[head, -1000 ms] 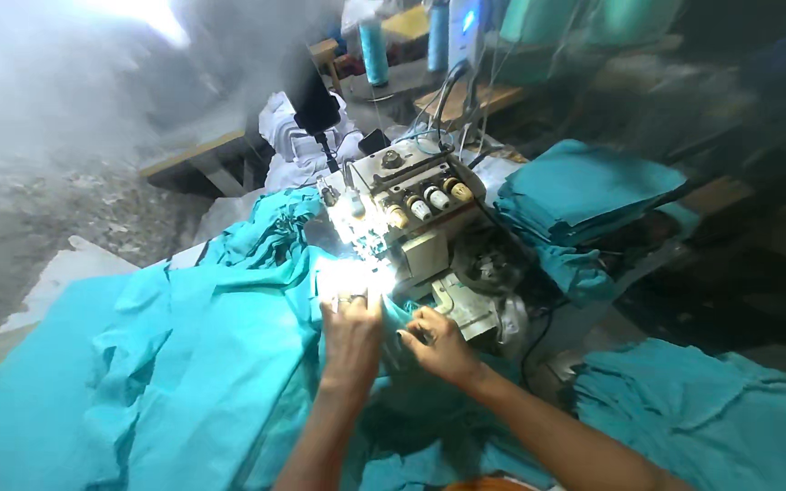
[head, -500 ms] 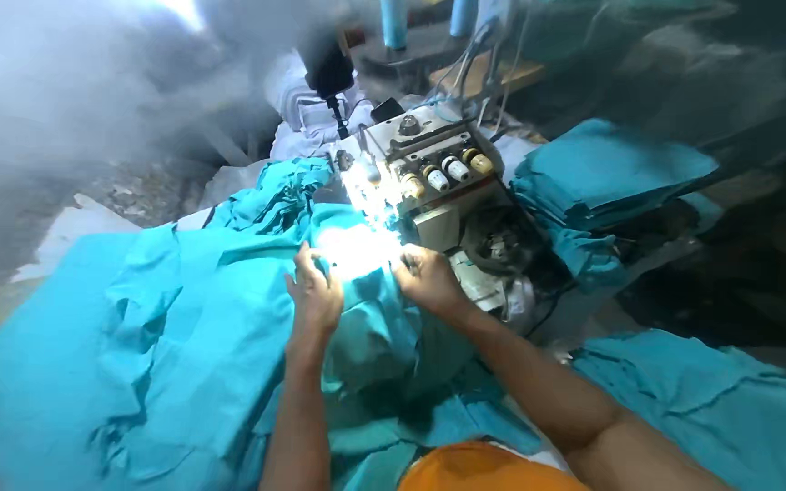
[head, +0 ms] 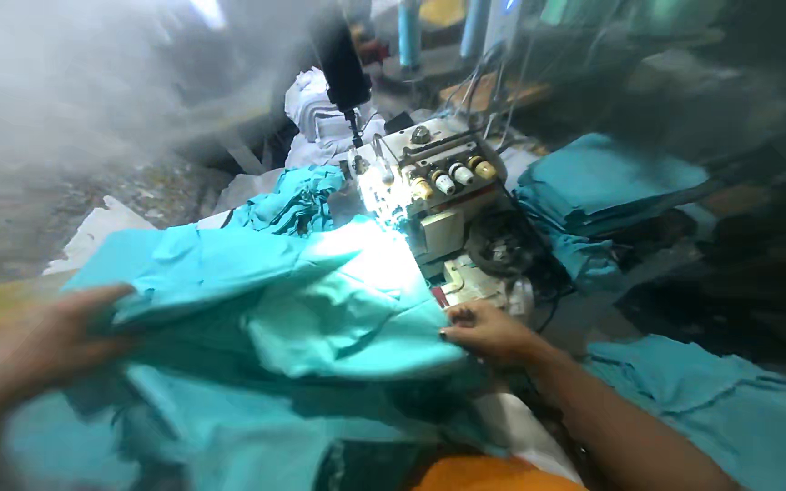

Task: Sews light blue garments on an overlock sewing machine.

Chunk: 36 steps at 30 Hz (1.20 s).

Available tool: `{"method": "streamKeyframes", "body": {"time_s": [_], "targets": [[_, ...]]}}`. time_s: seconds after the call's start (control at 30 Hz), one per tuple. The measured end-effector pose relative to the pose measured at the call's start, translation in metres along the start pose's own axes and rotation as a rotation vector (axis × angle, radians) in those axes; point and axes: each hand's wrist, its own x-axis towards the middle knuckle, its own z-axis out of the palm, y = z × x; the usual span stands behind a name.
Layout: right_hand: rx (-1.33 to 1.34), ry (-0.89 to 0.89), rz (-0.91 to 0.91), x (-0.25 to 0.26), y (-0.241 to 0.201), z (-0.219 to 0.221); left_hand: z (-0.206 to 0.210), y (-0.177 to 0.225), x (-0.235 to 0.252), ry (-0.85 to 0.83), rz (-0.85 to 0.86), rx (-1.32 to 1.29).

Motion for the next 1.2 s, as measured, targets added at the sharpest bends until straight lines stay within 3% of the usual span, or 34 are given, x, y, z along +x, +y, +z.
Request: {"method": "streamKeyframes", "body": {"time_s": [0.07,0.13,0.2,0.3,0.37,0.43,0.53,0.63,0.7,0.8,1.0,1.13,1.2], "targets": [[0.140,0.014,-0.119,0.004,0.002,0.024,-0.021,-0.019,0.026,0.082,-0.187,0.069],[0.206,0.082,-0.188,0.016,0.011,0.043,0.011,0.003,0.041,0.349,-0.289,0.098],[0.282,0.132,-0.132,0.024,0.014,0.055,0.059,0.069,0.053,0.488,-0.127,0.028],[0.232,0.143,-0.103,0.026,0.014,0.061,0.153,0.162,0.070,0.497,0.257,-0.297],[0.179,0.140,-0.149,0.018,0.010,0.058,0.199,0.195,0.074,0.618,0.272,-0.331],[0.175,0.115,-0.172,0.010,0.008,0.053,0.217,0.197,0.078,0.676,0.143,-0.317],[0.222,0.075,-0.133,0.015,0.008,0.049,0.205,0.188,0.080,0.603,0.003,-0.360],[0.213,0.177,-0.069,0.030,0.009,0.046,0.151,0.194,0.065,0.354,-0.027,-0.499],[0.233,0.225,-0.145,0.031,0.009,0.039,0.131,0.199,0.051,0.471,0.060,-0.545],[0.216,0.172,-0.287,0.024,0.016,0.033,0.138,0.206,0.047,0.723,0.270,-0.596],[0.174,0.135,-0.285,0.024,0.014,0.027,0.186,0.212,0.082,0.750,0.429,-0.528],[0.045,0.193,-0.317,0.025,0.021,0.025,0.167,0.214,0.101,0.704,0.403,-0.473],[-0.014,0.218,-0.294,0.020,0.022,0.026,0.145,0.222,0.103,0.564,0.335,-0.435]]}}
